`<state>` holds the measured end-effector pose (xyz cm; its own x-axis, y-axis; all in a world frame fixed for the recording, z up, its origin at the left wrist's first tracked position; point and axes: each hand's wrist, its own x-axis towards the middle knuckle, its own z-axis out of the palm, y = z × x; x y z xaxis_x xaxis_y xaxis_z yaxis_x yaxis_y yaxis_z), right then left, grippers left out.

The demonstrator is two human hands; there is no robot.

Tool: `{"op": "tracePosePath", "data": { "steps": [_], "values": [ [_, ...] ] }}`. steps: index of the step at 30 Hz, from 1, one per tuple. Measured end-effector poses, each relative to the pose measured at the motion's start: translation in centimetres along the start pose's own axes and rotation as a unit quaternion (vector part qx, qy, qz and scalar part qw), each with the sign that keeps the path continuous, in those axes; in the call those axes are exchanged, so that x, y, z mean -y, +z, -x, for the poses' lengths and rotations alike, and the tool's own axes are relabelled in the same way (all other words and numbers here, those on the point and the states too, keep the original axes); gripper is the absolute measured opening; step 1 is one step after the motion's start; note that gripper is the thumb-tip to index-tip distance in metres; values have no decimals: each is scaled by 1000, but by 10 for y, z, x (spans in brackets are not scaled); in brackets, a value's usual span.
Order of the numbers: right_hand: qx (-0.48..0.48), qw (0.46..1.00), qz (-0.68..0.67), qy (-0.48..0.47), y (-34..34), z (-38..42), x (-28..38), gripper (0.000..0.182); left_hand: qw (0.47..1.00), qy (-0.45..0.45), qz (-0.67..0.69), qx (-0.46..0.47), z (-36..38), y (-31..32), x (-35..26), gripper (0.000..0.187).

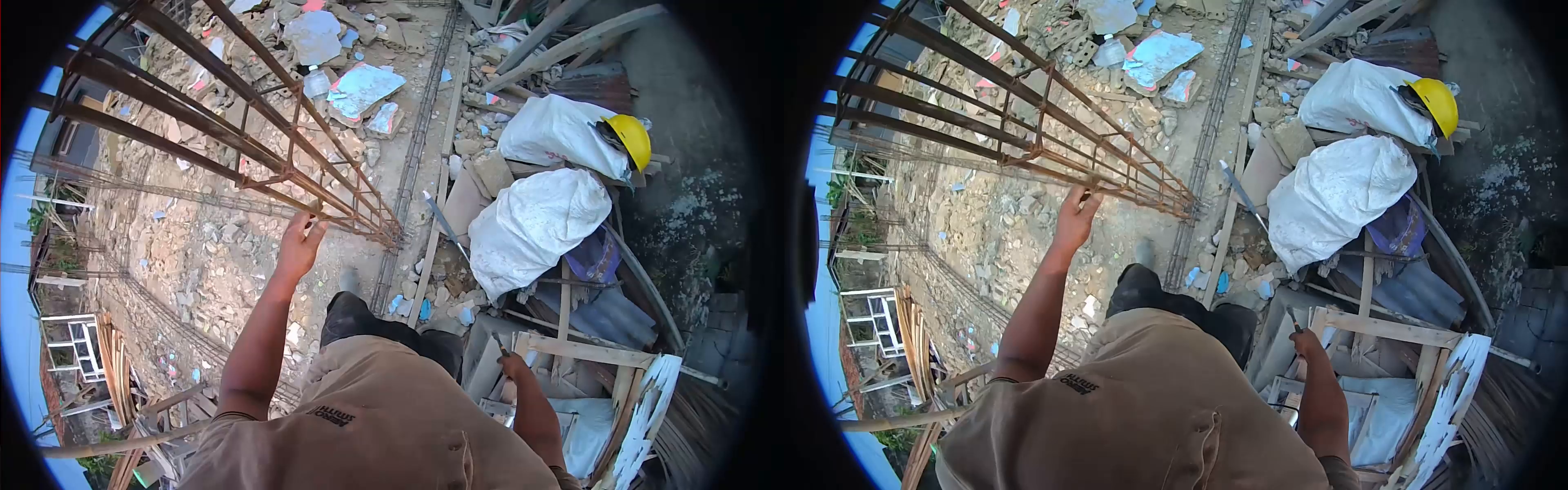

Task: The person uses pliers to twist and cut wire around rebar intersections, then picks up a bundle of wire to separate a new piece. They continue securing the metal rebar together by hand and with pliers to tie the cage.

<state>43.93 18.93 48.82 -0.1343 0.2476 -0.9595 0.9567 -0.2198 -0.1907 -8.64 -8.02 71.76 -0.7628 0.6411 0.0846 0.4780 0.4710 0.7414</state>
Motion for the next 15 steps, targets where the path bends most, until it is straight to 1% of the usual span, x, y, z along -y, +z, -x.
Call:
{"op": "tracePosePath", "data": {
  "steps": [1, 3, 5, 7, 8, 9, 10, 11, 12, 13, 14, 15],
  "values": [
    [-21, 999, 24, 3, -4, 1, 4, 30, 998, 54, -25, 19, -3, 5, 4, 33],
    [-42, 998, -46, -13, -9, -1, 0, 27, 997, -50, 39, 46, 0, 16, 12, 28],
    [-53, 993, -100, -25, -10, 5, 0, 23, 997, 61, -16, 40, 1, 14, 11, 29],
    [-89, 991, -95, -20, -2, 23, 15, 30, 996, 72, 26, 50, 4, 14, 15, 34],
    [-92, 992, -80, -26, 4, 23, 18, 30, 993, 46, 65, 88, 6, 13, 17, 35],
    [-94, 992, -79, 13, 9, 21, 20, 28, 986, 23, 105, 128, 11, 4, 25, 37],
    [-97, 990, -80, 55, 18, 24, 32, 26, 986, 21, 111, 121, 18, -9, 46, 37],
    [-103, 990, -75, 58, 32, 32, 48, 26, 980, 37, 83, 175, 28, -18, 70, 38],
    [-100, 993, -3, 60, 47, 40, 63, 24, 969, 56, 53, 233, 38, -26, 96, 39],
    [-95, 992, 59, 64, 72, 57, 81, 23, 972, 2, 90, 217, 56, -34, 140, 39],
    [-107, 988, 36, 104, 95, 73, 101, 27, 970, -49, 125, 205, 78, -45, 195, 39],
    [-103, 991, 82, 26, 110, 62, 97, 30, 975, -113, 124, 149, 103, -57, 252, 38]
  ]
}}
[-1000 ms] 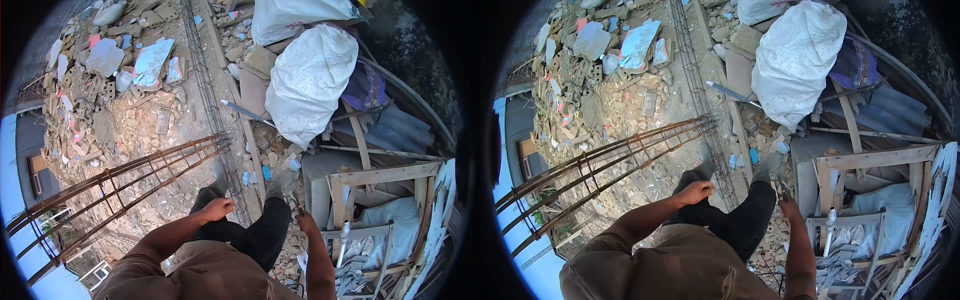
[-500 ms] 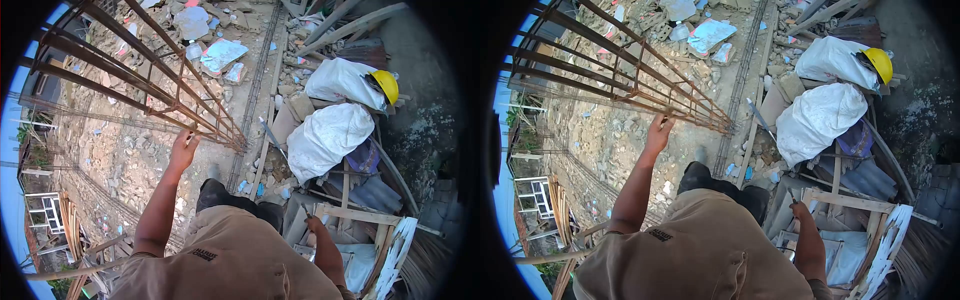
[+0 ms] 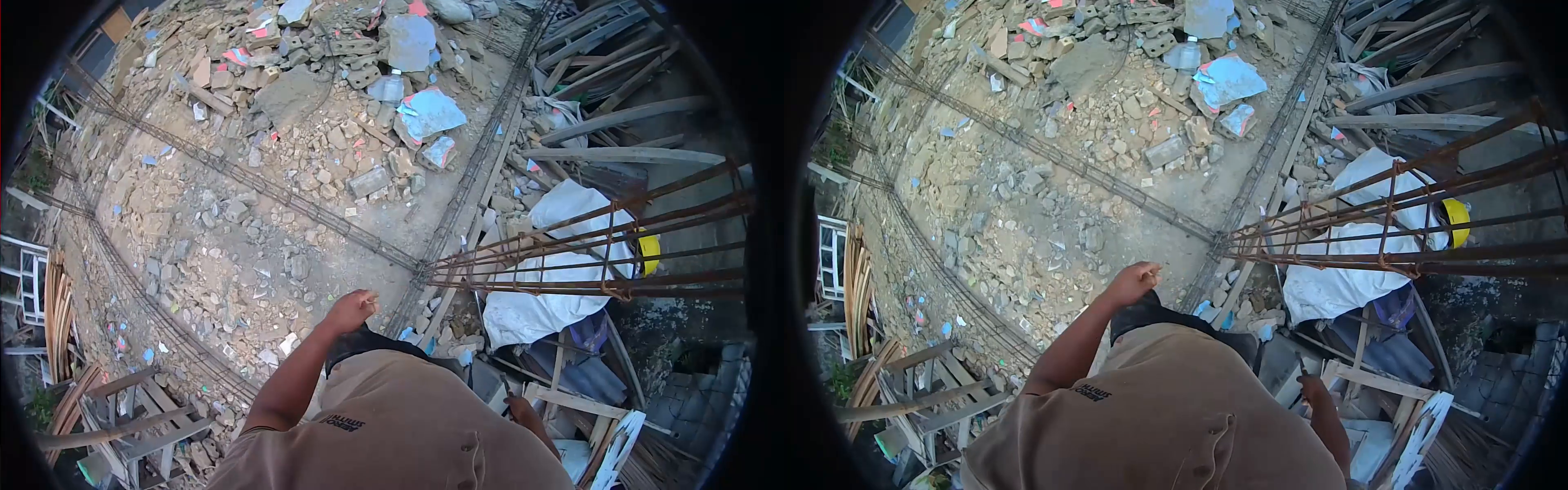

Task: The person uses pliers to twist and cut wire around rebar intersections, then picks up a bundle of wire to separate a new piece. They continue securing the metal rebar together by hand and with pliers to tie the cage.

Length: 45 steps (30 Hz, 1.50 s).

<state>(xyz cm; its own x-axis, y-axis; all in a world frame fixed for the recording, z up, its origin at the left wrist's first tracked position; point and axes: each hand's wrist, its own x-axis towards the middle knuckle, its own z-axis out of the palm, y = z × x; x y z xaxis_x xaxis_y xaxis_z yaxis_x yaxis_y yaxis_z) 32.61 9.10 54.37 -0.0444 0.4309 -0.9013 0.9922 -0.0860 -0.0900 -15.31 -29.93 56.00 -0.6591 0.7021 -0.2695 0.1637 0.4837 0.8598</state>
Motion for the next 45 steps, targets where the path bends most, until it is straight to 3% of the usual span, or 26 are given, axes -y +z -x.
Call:
{"op": "tracePosePath", "data": {
  "steps": [1, 2, 3, 4, 5, 6, 7, 9, 10, 11, 12, 13, 15, 18, 22, 24, 27, 31, 32, 34, 38, 41, 45],
  "values": [
    [-5, 996, 38, -79, 18, 7, 6, 34, 996, -83, -23, -39, 24, -33, 45, 43],
    [-26, 998, -33, 53, 39, 5, 17, 43, 982, -158, -1, -104, 54, -58, 107, 45],
    [-68, 997, 18, 18, 57, 42, 47, 49, 959, -246, 0, -141, 89, -84, 178, 44],
    [-116, 992, 50, 17, 74, 73, 79, 36, 926, -321, 56, -191, 130, -107, 252, 40],
    [-165, 981, 100, -16, 92, 56, 66, 38, 869, -412, 181, -204, 172, -145, 275, 25],
    [-161, 983, 90, -4, 101, 60, 58, 38, 863, -459, 128, -166, 215, -180, 329, 20],
    [-142, 982, 104, -72, 109, 61, 56, 38, 853, -502, 77, -123, 254, -214, 372, 17],
    [-123, 976, 108, -145, 124, 78, 83, 39, 892, -406, -196, -30, 281, -273, 410, 14],
    [-54, 996, 42, -61, 121, 97, 108, 38, 892, -439, -20, -108, 282, -296, 409, 13],
    [17, 999, -26, 24, 120, 114, 134, 37, 858, -454, 156, -180, 285, -319, 408, 13],
    [18, 999, -36, 27, 122, 119, 152, 37, 792, -454, 328, -242, 290, -343, 402, 13],
    [52, 997, 30, 46, 123, 121, 168, 38, 787, -476, 215, -330, 263, -340, 339, 13],
    [90, 983, 151, 58, 131, 122, 197, 38, 799, -446, 250, -317, 221, -338, 321, 15],
    [110, 983, 144, 28, 150, 102, 223, 39, 822, -387, 302, -290, 154, -314, 276, 25],
    [98, 988, 117, -4, 173, 76, 277, 40, 905, -336, 202, -165, 80, -264, 196, 38],
    [109, 988, 88, -58, 179, 61, 306, 42, 923, -329, 174, -94, 61, -250, 194, 42],
    [75, 992, 76, -68, 185, 40, 359, 44, 907, -362, 190, -97, 44, -247, 202, 37],
    [67, 980, 134, -129, 179, -1, 424, 52, 844, -486, 204, -99, 42, -283, 234, 27],
    [66, 979, 141, -132, 175, -6, 440, 55, 858, -476, 169, -95, 39, -297, 235, 26],
    [44, 974, 168, -145, 165, -17, 471, 54, 835, -492, 198, -150, 24, -325, 221, 28],
    [36, 972, 157, -171, 138, -31, 520, 57, 852, -421, 233, -207, -41, -367, 177, 34],
    [28, 988, 75, -131, 119, -29, 557, 63, 890, -374, 182, -187, -126, -389, 107, 49],
    [-5, 992, 43, -117, 119, -42, 593, 60, 943, -288, 99, -132, -250, -414, 65, 51]
  ]
}}
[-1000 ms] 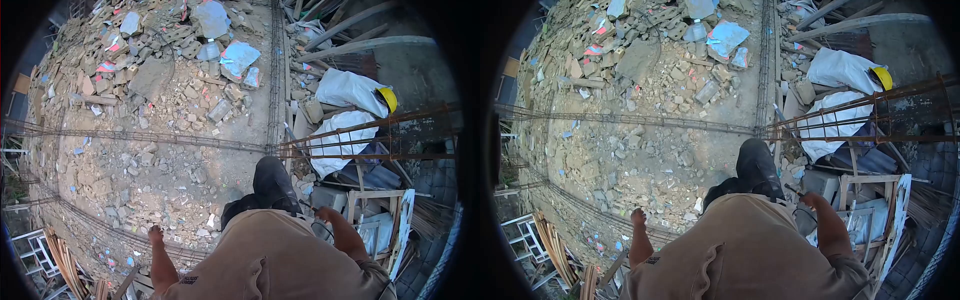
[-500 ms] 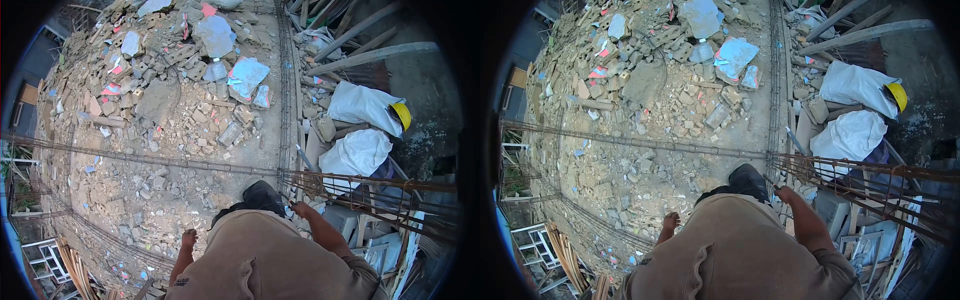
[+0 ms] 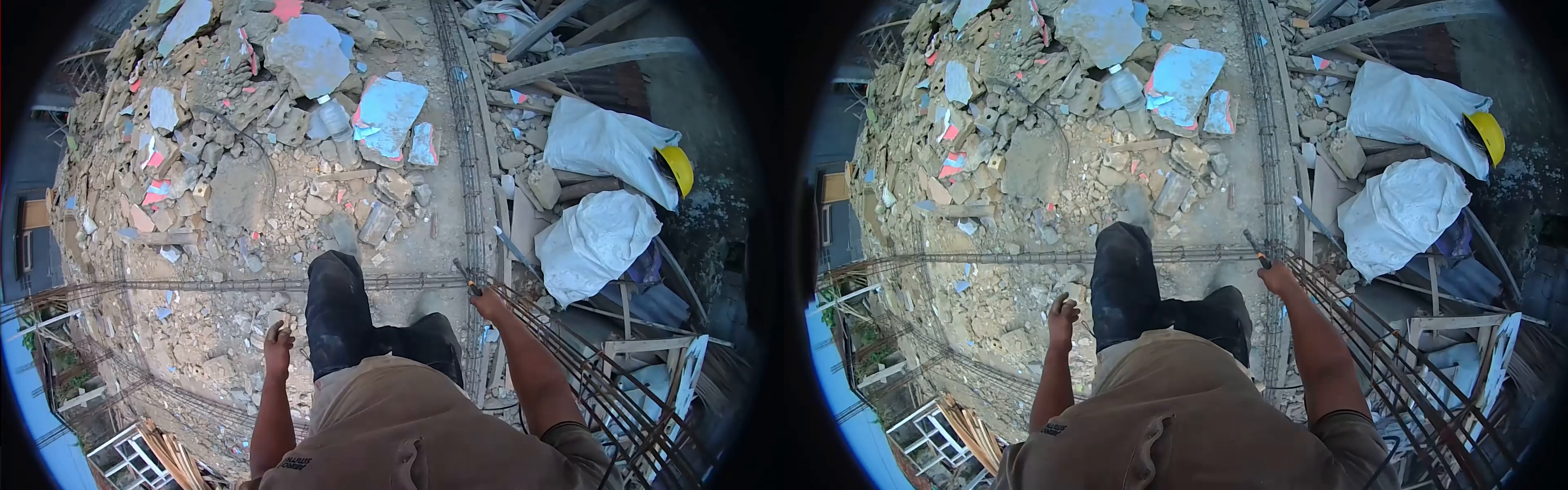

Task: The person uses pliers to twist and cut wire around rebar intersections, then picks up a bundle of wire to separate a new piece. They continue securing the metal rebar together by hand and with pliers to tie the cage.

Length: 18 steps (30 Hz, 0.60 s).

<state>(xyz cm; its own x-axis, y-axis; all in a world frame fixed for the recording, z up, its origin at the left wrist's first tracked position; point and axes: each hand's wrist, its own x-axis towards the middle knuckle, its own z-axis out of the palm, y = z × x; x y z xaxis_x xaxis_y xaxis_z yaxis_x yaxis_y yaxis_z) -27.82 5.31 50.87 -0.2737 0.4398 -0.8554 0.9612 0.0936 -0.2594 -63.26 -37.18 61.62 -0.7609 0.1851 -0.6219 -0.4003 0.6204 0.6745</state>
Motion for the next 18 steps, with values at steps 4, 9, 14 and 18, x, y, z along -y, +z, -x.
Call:
{"op": "tracePosePath", "data": {
  "steps": [4, 9, 14, 18],
  "values": [
    [24, 995, -85, 54, 38, -68, 25, 57, 984, 50, -135, 101, -111, 36, -79, 48],
    [11, 972, -189, 136, 141, -197, 49, 55, 901, 96, -342, 248, -304, 101, -135, 48],
    [4, 976, -118, 181, 218, -367, 89, 56, 916, 152, -348, 128, -481, 112, -167, 47],
    [-106, 990, -48, 77, 237, -449, 89, 57, 900, 185, -394, 26, -566, 45, -141, 50]
  ]
}}
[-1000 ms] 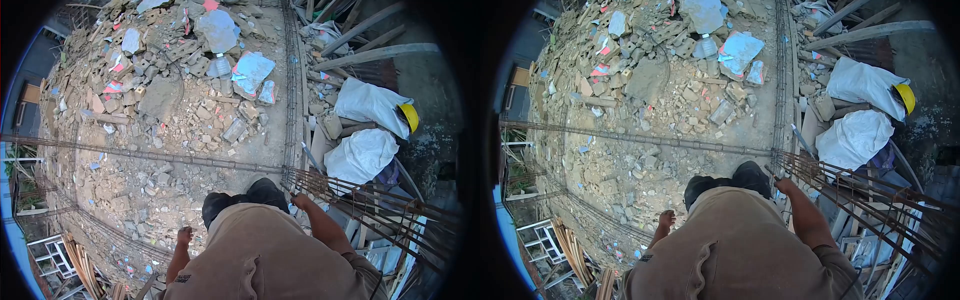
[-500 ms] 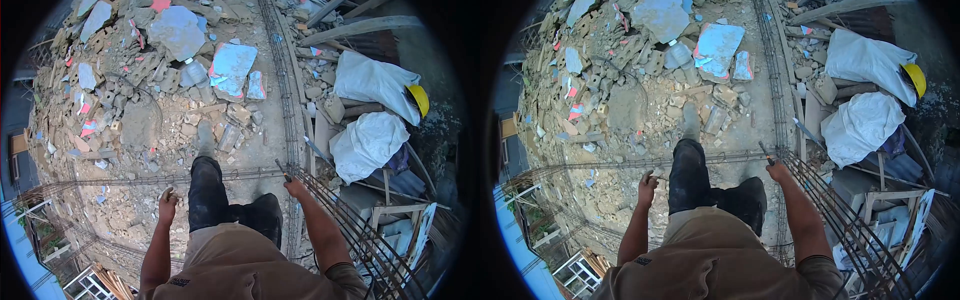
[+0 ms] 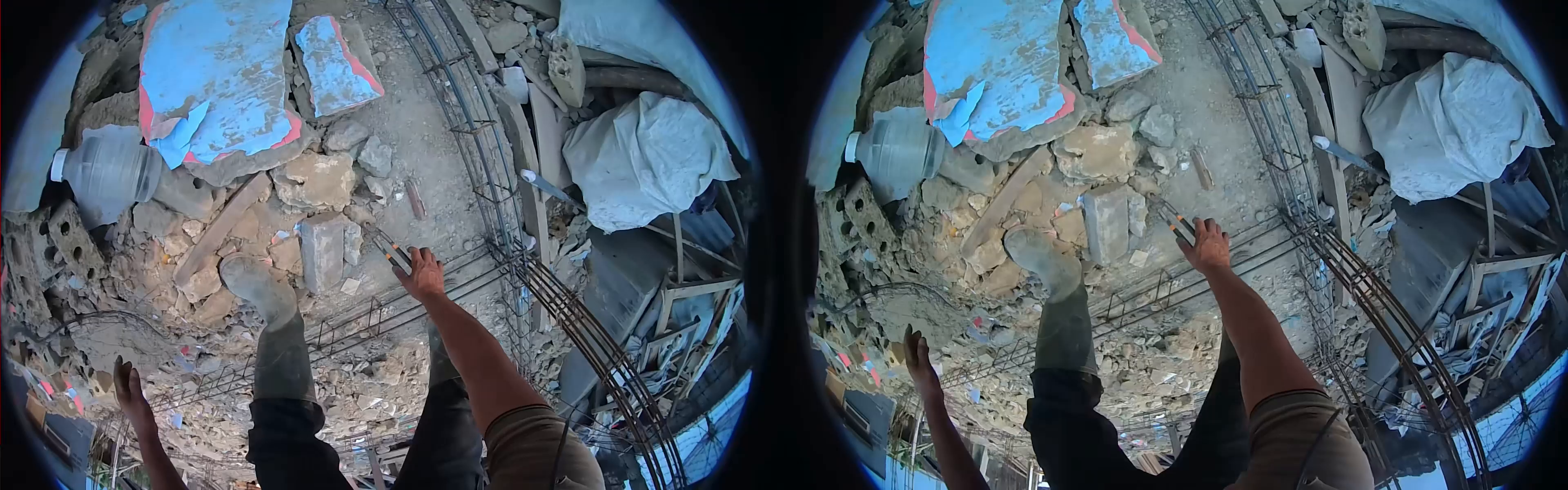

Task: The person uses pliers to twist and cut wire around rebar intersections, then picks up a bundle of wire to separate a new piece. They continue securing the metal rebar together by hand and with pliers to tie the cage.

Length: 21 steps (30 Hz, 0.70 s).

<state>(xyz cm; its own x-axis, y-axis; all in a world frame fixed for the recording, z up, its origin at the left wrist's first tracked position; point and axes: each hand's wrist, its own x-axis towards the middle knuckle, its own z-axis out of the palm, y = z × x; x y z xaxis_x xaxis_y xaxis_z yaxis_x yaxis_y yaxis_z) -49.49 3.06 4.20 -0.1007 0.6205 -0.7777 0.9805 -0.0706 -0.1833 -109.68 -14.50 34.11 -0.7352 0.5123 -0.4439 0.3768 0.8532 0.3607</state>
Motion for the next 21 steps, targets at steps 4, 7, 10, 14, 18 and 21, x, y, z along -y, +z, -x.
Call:
{"op": "tracePosePath", "data": {
  "steps": [4, 7, 10, 14, 18, 21],
  "values": [
    [-234, 965, -68, 99, 20, -109, -23, 56, 987, 2, -17, -160, -46, -56, 59, 57],
    [-106, 991, -1, 79, 0, -145, -10, 43, 971, 64, 25, -228, -96, -102, 60, 67],
    [-49, 994, -6, 92, -11, -152, -20, 38, 934, -21, 212, -286, -146, -88, -22, 68],
    [-2, 986, -163, -17, -95, -115, -75, 28, 898, -28, 275, -343, -180, -101, -41, 75],
    [-195, 954, -225, 21, -254, -80, -181, 33, 844, -119, 303, -425, -187, -122, -55, 70],
    [-422, 902, 43, 84, -347, -33, -231, 33, 841, -113, 309, -430, -202, -141, -58, 65]
  ]
}}
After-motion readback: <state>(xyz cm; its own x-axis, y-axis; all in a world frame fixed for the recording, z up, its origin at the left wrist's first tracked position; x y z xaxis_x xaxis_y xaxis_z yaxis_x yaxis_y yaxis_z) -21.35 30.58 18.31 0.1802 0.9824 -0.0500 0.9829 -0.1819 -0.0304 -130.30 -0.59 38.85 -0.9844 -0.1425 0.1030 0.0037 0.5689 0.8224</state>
